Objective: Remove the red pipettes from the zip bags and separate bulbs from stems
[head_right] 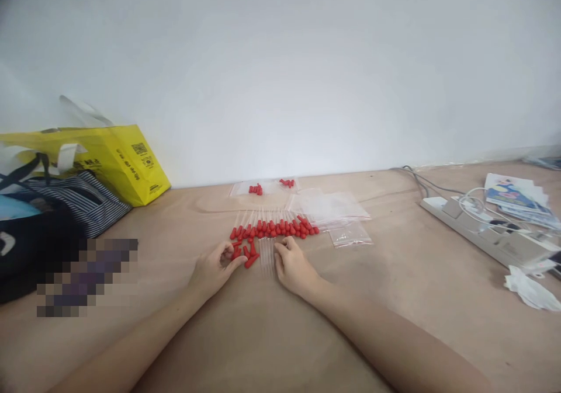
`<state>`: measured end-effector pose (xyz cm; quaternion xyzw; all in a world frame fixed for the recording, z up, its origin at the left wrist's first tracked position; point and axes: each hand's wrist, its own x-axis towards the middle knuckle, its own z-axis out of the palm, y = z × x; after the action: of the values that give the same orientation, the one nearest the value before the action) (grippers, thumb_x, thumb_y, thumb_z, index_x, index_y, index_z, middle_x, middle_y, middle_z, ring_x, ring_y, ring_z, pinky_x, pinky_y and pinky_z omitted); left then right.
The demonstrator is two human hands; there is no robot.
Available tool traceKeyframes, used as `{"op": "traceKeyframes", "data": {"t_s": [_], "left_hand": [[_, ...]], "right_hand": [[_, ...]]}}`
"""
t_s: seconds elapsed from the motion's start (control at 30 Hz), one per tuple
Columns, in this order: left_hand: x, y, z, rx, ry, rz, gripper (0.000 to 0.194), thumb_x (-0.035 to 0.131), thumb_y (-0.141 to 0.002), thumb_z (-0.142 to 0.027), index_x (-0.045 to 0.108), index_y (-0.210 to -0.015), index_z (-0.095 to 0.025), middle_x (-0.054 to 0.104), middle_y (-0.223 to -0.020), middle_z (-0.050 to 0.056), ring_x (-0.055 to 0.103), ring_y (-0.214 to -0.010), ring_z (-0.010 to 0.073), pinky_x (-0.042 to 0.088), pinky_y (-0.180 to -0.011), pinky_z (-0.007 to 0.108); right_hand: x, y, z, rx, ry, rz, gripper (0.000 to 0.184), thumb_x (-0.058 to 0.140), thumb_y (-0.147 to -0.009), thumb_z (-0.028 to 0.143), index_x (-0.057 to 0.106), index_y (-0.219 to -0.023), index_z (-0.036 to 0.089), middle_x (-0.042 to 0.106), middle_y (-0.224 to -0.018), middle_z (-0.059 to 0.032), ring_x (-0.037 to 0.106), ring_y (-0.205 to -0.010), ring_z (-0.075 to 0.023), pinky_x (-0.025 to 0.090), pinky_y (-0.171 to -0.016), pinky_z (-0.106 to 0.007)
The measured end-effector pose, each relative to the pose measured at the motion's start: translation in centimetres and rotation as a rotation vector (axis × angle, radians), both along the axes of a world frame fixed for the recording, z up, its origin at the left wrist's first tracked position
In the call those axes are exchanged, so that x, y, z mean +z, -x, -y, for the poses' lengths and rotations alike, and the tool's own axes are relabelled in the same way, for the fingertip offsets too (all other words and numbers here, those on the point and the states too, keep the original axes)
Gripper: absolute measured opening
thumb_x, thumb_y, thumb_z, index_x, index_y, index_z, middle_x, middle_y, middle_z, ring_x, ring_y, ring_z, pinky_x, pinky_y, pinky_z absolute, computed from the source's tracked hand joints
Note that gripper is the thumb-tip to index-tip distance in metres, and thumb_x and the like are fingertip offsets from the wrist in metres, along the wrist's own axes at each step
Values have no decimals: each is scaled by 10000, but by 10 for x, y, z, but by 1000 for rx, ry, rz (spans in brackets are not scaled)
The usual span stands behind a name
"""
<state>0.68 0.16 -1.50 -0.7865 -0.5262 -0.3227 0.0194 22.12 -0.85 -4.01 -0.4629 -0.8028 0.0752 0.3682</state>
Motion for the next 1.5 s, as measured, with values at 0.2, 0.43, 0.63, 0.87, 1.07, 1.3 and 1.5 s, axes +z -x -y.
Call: {"op": "traceKeyframes", "data": {"t_s": [0.2,0.43,0.63,0.87,1.07,1.3,1.5], "left_hand": [[4,3,0,-7,5,120,228,485,-771,-423,520,-749,-199,569,-607,-29,539,-570,124,422,-581,248],[23,-20,-19,-115,-40,-82,135,510,-770,-302,597,-822,-213,616,-788,21,544,-800,191,391,-724,328],[34,-65,-49,-131,24,-185,202,554,-739,-361,606,-862,-210,627,-878,51,527,-878,240,361,-774,392],[30,-70,-61,-210,61,-175,126,540,-749,-315,623,-764,-222,645,-763,12,570,-762,189,392,-726,334],[26,-67,-58,-163,33,-68,101,498,-752,-195,595,-778,-184,642,-691,3,581,-653,149,428,-631,276],[20,-26,-14,-138,-109,58,131,454,-802,-220,565,-860,-183,646,-806,30,589,-749,154,444,-710,300],[9,-1,16,-357,-259,-64,109,471,-801,-169,568,-842,-196,653,-799,23,578,-768,142,421,-756,307]], "right_hand": [[8,0,6,65,19,-68,200,409,-837,197,571,-946,155,532,-904,-84,527,-834,-155,449,-771,-299],[9,-5,5,-69,-15,-26,174,450,-814,188,624,-813,199,592,-815,-42,528,-780,-153,375,-708,-308],[12,-15,9,-169,-50,14,168,471,-805,200,634,-772,228,610,-766,-15,523,-747,-146,308,-667,-298],[11,-19,5,-181,-1,-26,162,480,-800,225,635,-752,231,615,-752,-7,523,-754,-150,295,-681,-300],[10,-19,4,-153,-8,-58,153,481,-795,219,629,-756,224,609,-734,-9,529,-743,-155,321,-706,-322],[11,-18,6,-75,-281,-117,203,484,-782,194,603,-946,200,575,-905,-71,521,-857,-178,394,-749,-328],[20,-14,14,-30,-415,133,314,516,-796,315,544,-1094,221,575,-1055,-75,476,-1014,-215,290,-911,-418]]}}
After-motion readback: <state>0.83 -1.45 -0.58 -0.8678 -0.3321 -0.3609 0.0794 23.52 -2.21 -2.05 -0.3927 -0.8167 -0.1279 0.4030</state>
